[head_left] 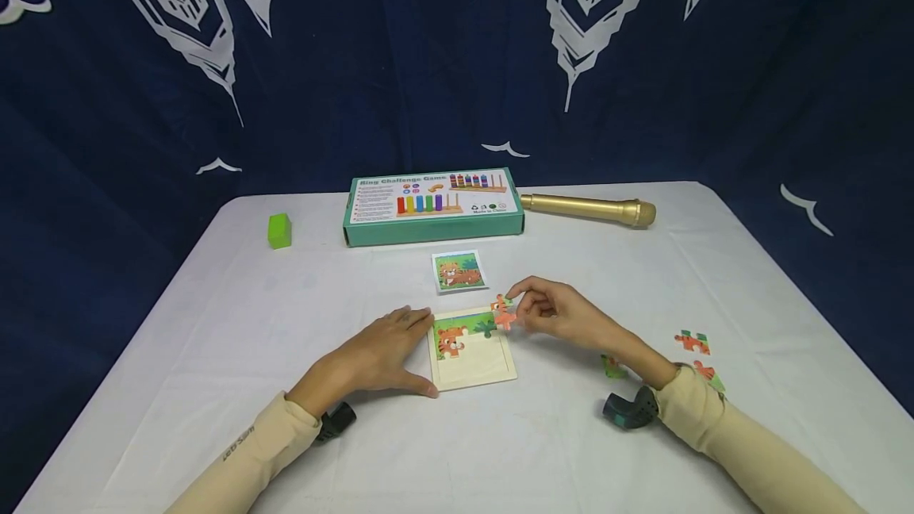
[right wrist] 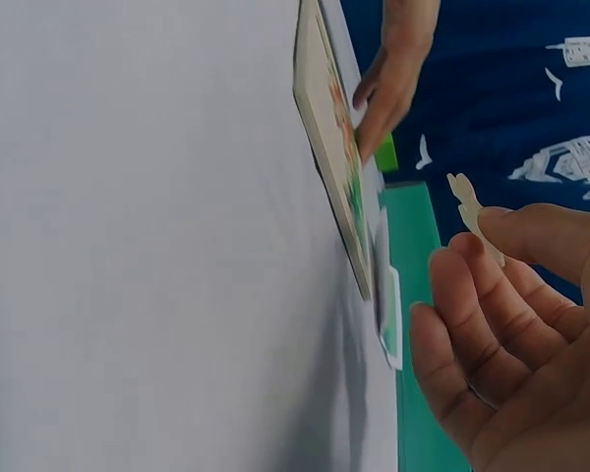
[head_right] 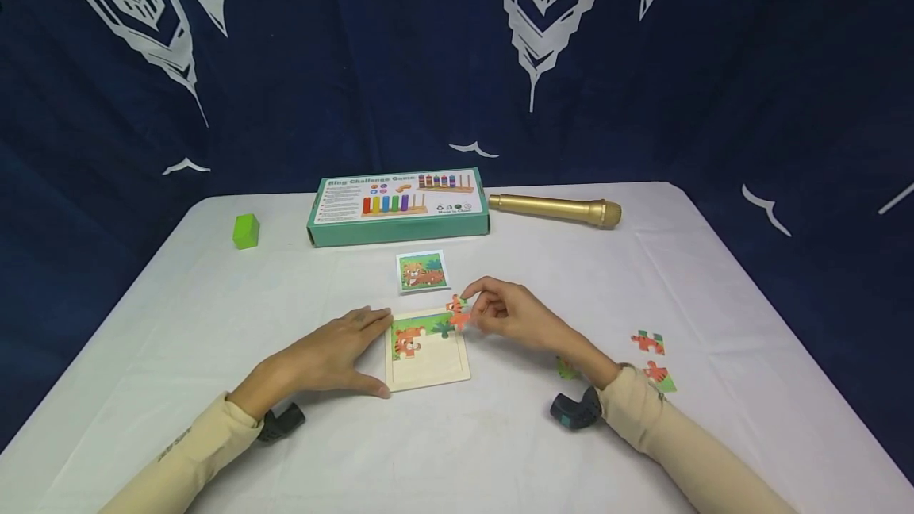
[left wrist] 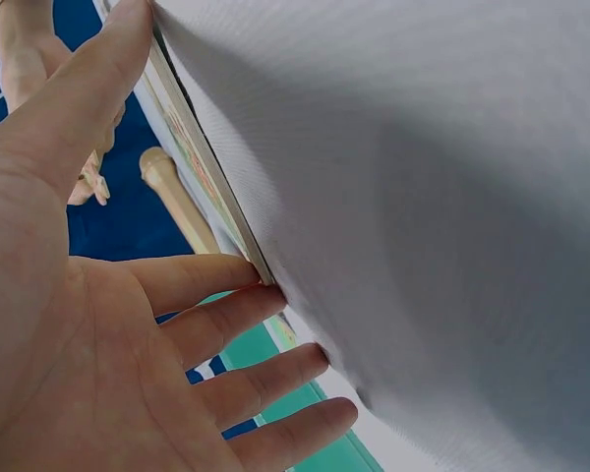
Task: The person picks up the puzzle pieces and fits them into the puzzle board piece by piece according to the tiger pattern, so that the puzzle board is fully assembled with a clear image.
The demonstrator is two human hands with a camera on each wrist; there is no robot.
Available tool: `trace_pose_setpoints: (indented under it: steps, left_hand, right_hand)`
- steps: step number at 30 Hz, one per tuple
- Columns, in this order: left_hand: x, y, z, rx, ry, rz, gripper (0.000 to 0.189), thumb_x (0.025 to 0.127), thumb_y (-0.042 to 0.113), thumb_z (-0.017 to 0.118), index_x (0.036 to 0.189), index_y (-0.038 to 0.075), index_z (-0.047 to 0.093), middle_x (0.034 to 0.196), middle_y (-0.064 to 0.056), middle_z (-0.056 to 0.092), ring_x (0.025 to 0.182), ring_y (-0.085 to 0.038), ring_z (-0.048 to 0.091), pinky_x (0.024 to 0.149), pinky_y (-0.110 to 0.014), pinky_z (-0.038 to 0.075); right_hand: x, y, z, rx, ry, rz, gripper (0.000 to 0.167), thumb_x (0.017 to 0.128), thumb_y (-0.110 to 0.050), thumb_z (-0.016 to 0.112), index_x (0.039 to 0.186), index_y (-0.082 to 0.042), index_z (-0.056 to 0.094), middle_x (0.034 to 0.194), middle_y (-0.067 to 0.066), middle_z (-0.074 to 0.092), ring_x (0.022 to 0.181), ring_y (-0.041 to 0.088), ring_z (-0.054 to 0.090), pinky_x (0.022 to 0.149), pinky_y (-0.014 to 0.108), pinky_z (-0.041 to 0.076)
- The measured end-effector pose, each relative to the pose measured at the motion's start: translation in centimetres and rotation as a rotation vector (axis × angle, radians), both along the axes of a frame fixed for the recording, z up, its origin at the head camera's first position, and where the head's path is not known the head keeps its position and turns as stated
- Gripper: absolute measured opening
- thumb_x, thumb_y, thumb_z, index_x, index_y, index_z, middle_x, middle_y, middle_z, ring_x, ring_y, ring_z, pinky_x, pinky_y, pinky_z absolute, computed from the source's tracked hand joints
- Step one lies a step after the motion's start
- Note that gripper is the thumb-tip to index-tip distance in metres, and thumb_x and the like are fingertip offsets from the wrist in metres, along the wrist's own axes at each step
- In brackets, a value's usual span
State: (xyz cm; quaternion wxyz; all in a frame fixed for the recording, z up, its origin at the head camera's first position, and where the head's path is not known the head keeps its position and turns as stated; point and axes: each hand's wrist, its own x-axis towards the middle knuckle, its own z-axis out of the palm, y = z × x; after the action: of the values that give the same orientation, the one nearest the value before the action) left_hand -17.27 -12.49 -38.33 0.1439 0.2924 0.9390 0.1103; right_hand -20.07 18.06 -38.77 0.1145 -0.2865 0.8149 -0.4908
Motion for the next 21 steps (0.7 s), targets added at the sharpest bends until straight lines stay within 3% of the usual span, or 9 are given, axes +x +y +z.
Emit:
trace_pose_setpoints:
  steps: [11,21]
  left_hand:
    - [-0.3,0.0,-0.2,-0.013,-0.002,0.000,0.108,0.070,0.065,0.073,0.148,0.003,0.033,0.155,-0.009,0.031,0.142,-0.037,0.024,0.114,-0.048,0.024]
    - [-0.3,0.1,-0.3,-0.009,-0.013,0.011,0.109,0.069,0.066,0.073,0.149,0.004,0.033,0.155,-0.009,0.031,0.142,-0.037,0.024,0.114,-0.049,0.025]
  right_hand:
    - [0.1,-2.6,-0.8,0.019,-0.008,0.074,0.029,0.088,-0.001,0.065,0.115,-0.001,0.058,0.077,0.002,0.057,0.066,0.008,0.050,0.060,0.018,0.042]
    - [0.2,-3.7,-1.4,0.100,0.030,0.117,0.026,0.087,-0.004,0.068,0.112,-0.003,0.060,0.070,-0.005,0.052,0.058,0.004,0.042,0.054,0.016,0.034]
